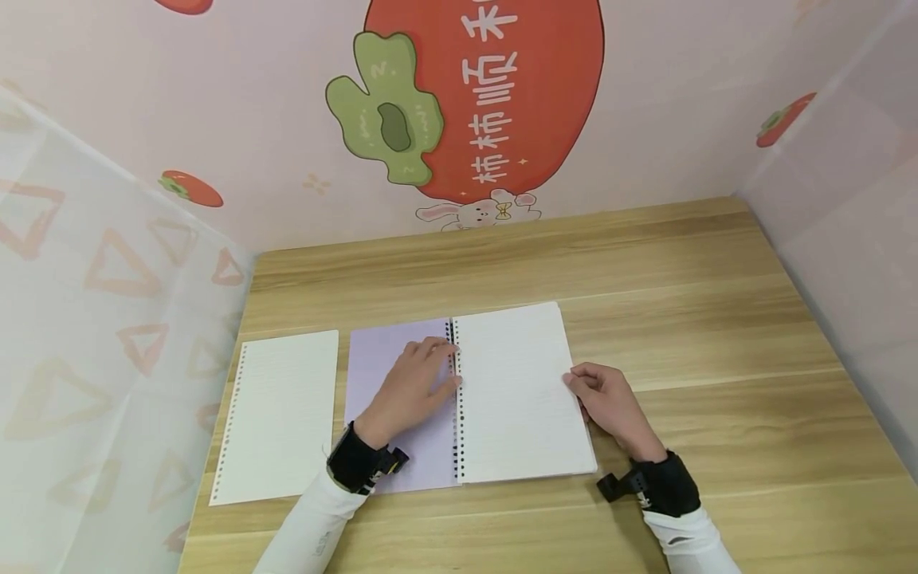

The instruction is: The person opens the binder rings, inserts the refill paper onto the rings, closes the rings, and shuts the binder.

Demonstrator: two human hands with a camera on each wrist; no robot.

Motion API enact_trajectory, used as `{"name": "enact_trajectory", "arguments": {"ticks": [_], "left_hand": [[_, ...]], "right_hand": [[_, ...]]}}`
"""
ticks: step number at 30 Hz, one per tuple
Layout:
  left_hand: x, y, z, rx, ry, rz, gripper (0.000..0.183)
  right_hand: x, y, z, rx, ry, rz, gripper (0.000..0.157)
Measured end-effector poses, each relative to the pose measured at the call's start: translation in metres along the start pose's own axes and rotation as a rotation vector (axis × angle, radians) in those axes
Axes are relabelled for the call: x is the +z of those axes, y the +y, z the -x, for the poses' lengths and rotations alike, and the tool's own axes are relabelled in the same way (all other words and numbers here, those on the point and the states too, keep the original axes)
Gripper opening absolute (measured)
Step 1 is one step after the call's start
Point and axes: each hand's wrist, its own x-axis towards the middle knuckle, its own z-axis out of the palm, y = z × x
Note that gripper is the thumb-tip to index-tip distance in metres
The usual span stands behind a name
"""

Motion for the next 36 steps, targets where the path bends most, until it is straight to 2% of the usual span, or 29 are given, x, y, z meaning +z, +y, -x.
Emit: {"name": "enact_trajectory", "arguments": {"ticks": [3, 6, 14, 36], "left_hand": [[0.0008, 0.0016, 0.001, 0.055, -0.005, -0.041, 0.059], [0.0022, 0.0029, 0.0019, 0.071, -0.014, -0.048, 0.061], [0.0063, 0.004, 0.0017, 0.053, -0.047, -0.054, 0.059], [0.0089, 0.0041, -0.0025, 0.045, -0.062, -0.082, 0.06]], "right_hand": [[-0.0008, 0.0001, -0.0002, 0.005, 0.003, 0.007, 0.048], [-0.0018, 0.0011, -0.0009, 0.003, 0.007, 0.016, 0.048], [-0.0044, 0.0056, -0.002, 0.001, 0.011, 0.041, 0.047], [-0.006, 0.0052, -0.0023, -0.014, 0.017, 0.055, 0.047]]}}
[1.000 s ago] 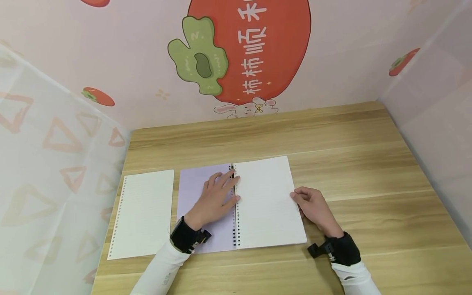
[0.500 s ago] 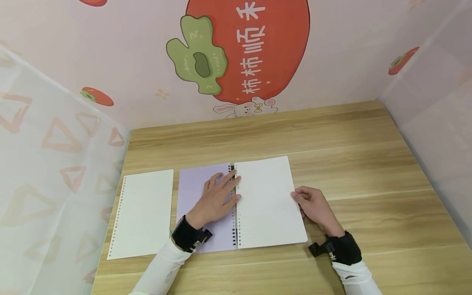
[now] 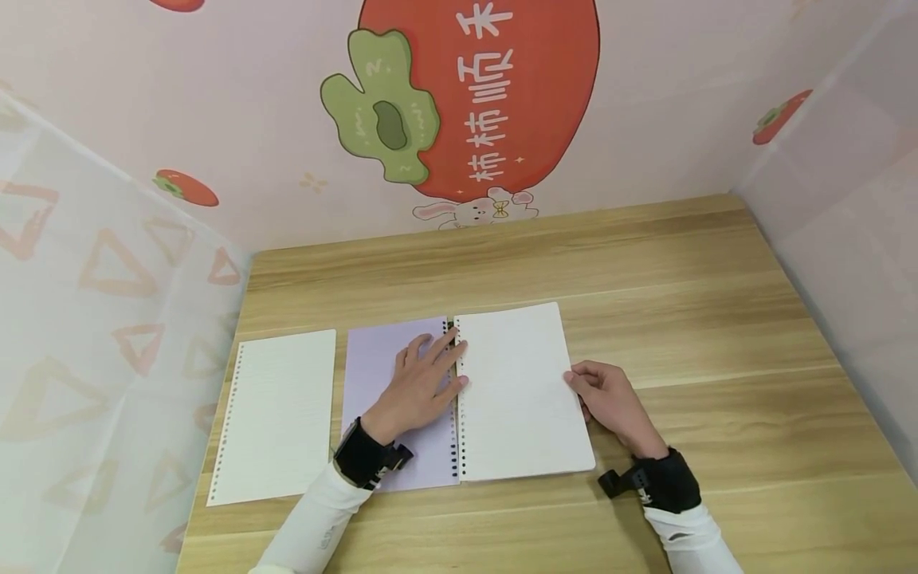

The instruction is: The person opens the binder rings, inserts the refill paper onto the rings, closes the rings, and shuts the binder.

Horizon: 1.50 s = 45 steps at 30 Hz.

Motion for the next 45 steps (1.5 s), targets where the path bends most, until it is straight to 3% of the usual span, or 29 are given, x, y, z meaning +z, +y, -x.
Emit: {"name": "enact_trajectory", "arguments": {"ticks": [15, 21, 28, 34, 39, 45], "left_hand": [[0.0, 0.0, 0.0, 0.002, -0.001, 0.002, 0.06], [0.0, 0.007, 0.016, 0.002, -0.003, 0.081, 0.055], [0.002, 0.02, 0.045, 0.12, -0.093, 0.147, 0.043], [0.005, 0.026, 0.057, 0.179, -0.166, 0.161, 0.038], [0.008, 0.03, 0.06, 0.225, -0.176, 0.13, 0.036], [0.01, 0.034, 0.063, 0.234, -0.157, 0.087, 0.035]], "right_hand": [[-0.001, -0.003, -0.001, 0.018, 0.001, -0.01, 0.05], [0.0, -0.001, -0.001, 0.026, -0.005, -0.008, 0.05], [0.001, 0.001, -0.002, -0.004, -0.005, 0.03, 0.046], [-0.002, 0.003, -0.005, -0.046, -0.001, 0.099, 0.043], [-0.005, 0.002, -0.006, -0.076, -0.01, 0.125, 0.042], [-0.01, 0.002, -0.008, -0.098, -0.026, 0.12, 0.037]]}}
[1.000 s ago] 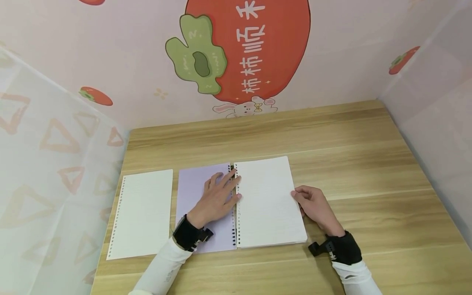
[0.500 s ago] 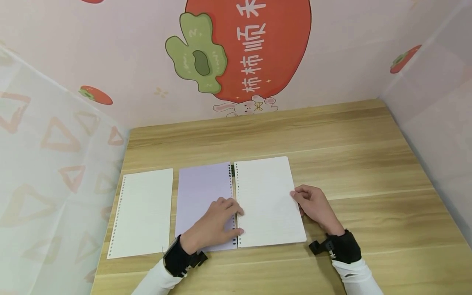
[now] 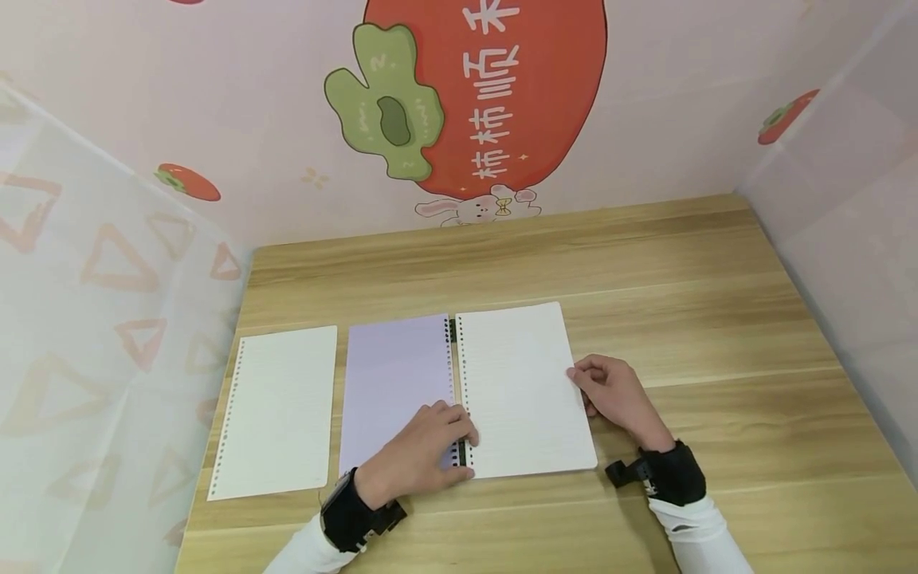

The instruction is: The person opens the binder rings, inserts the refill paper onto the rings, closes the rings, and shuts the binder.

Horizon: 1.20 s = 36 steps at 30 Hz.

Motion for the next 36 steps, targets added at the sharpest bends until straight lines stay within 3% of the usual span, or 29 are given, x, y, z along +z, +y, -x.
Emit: {"name": "enact_trajectory", "arguments": {"ticks": [6, 12, 18, 22, 29, 36], "left_hand": [[0.002, 0.005, 0.0, 0.014, 0.016, -0.036, 0.033], [0.004, 0.007, 0.0, 0.007, 0.015, -0.05, 0.03], [-0.006, -0.001, 0.009, -0.084, 0.03, 0.037, 0.033], [-0.021, -0.017, 0.019, -0.182, 0.137, 0.074, 0.032], [-0.044, -0.054, 0.047, -0.341, 0.355, 0.084, 0.028], [-0.067, -0.091, 0.087, -0.549, 0.475, 0.149, 0.036]], "right_hand": [[-0.009, -0.002, -0.002, -0.009, 0.028, -0.036, 0.035], [-0.006, -0.019, -0.012, -0.056, 0.011, -0.01, 0.035], [0.014, -0.048, -0.031, -0.155, -0.061, 0.0, 0.03], [0.032, -0.067, -0.043, -0.237, -0.104, 0.013, 0.026], [0.079, -0.095, -0.053, -0.396, -0.161, 0.133, 0.021], [0.131, -0.126, -0.056, -0.533, -0.343, 0.196, 0.027]]}}
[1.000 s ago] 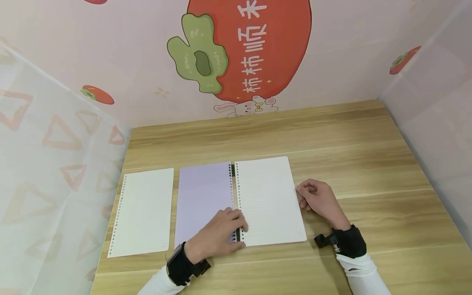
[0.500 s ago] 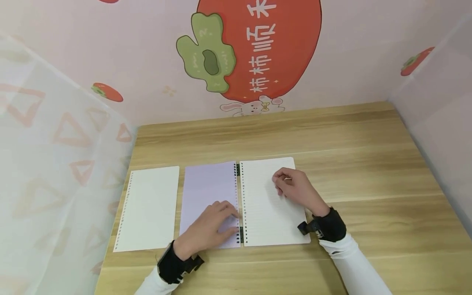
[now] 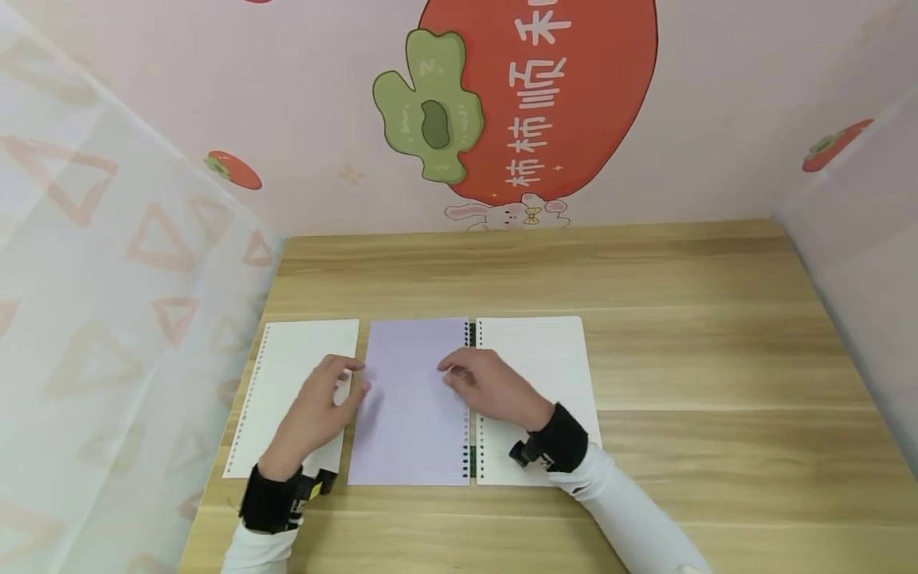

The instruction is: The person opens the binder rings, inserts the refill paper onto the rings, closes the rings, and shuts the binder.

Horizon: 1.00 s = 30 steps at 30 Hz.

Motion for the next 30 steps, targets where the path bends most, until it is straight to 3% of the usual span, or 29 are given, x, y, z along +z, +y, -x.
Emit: {"name": "enact_trajectory", "arguments": {"ticks": [8, 13, 23, 30], "left_hand": [[-0.041, -0.059, 0.01, -0.219, 0.095, -0.005, 0.047], [-0.058, -0.085, 0.019, -0.304, 0.121, -0.004, 0.054], [-0.07, -0.106, 0.021, -0.474, 0.031, 0.002, 0.065], [-0.073, -0.113, 0.022, -0.488, 0.0, 0.045, 0.061]], "right_hand": [[0.056, -0.031, -0.021, -0.108, -0.236, 0.096, 0.039], [0.09, -0.048, -0.019, -0.247, -0.335, 0.2, 0.043], [0.137, -0.073, -0.017, -0.49, -0.381, 0.478, 0.043], [0.156, -0.08, -0.014, -0.5, -0.439, 0.603, 0.049]]}}
